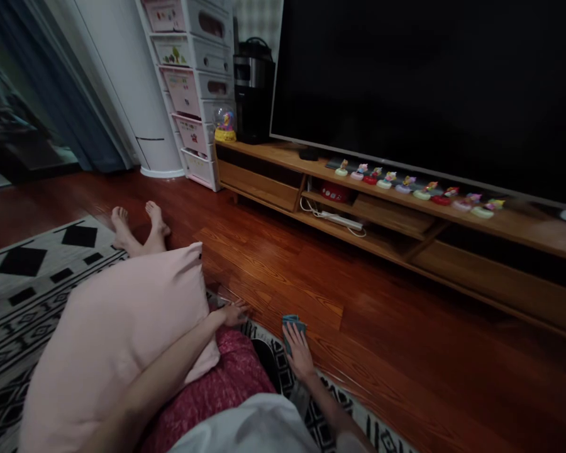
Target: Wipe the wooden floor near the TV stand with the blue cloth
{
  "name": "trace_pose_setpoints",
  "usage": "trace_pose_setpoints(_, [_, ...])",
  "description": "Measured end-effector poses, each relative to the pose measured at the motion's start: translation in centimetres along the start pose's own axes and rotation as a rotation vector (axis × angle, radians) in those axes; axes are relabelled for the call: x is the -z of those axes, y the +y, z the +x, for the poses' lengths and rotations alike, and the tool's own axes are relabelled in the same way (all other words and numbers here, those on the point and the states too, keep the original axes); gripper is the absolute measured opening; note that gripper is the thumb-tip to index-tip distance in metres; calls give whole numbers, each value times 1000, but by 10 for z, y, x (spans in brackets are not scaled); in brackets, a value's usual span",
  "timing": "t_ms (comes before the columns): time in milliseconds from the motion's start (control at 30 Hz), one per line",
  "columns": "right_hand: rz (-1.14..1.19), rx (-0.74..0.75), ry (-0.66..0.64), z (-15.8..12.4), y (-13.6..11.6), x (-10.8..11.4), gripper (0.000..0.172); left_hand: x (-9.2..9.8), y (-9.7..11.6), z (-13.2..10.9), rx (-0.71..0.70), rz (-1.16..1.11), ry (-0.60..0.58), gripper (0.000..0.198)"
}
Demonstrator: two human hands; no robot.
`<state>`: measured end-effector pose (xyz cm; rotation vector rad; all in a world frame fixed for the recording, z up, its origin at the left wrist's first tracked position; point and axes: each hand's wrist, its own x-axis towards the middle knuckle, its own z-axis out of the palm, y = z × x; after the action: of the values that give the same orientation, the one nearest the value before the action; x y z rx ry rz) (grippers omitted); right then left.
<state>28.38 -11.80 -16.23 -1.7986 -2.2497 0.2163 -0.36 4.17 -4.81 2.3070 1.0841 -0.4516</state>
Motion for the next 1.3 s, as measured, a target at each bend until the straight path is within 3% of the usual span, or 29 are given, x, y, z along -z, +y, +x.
trace_pose_setpoints(100, [-13, -24, 12, -27, 5, 5, 63, -3, -1, 2, -1, -18, -8, 61])
trace_pose_setpoints(167, [-29, -75, 36, -18, 13, 6, 61, -3, -1, 1, -1, -18, -9, 62])
trace_pose_setpoints(400, [-83, -507, 158, 105, 35, 11, 57, 1, 0, -4, 0, 22, -10, 63])
trace_pose_setpoints(533, [-68, -565, 157, 140, 22, 13, 57, 2, -1, -3, 0, 40, -4, 65])
trace_pose_setpoints(633, [-47, -379, 100, 122, 7, 8, 56, 1, -2, -2, -4, 39, -1, 66])
trace_pose_setpoints(800, [-13, -40, 26, 33, 0, 1, 55, -7, -8, 4, -32, 6, 17, 62])
trace_pose_setpoints(900, [-24, -18, -6, -7, 16, 7, 57, -12, -11, 8, -38, -15, 20, 62])
trace_pose_setpoints(967, [-50, -100, 10, -11, 34, 12, 57, -14, -12, 10, -45, -19, 19, 62])
trace_pose_setpoints(1067, [-81, -353, 67, 18, 61, 19, 57, -15, -14, 11, -59, -10, 25, 61])
trace_pose_setpoints(1200, [-48, -693, 122, 85, 75, 24, 61, -12, -15, 9, -64, 10, 32, 61])
trace_pose_setpoints(1300, [-1, -708, 172, 118, 62, 23, 62, -11, -16, 8, -86, 11, 33, 60])
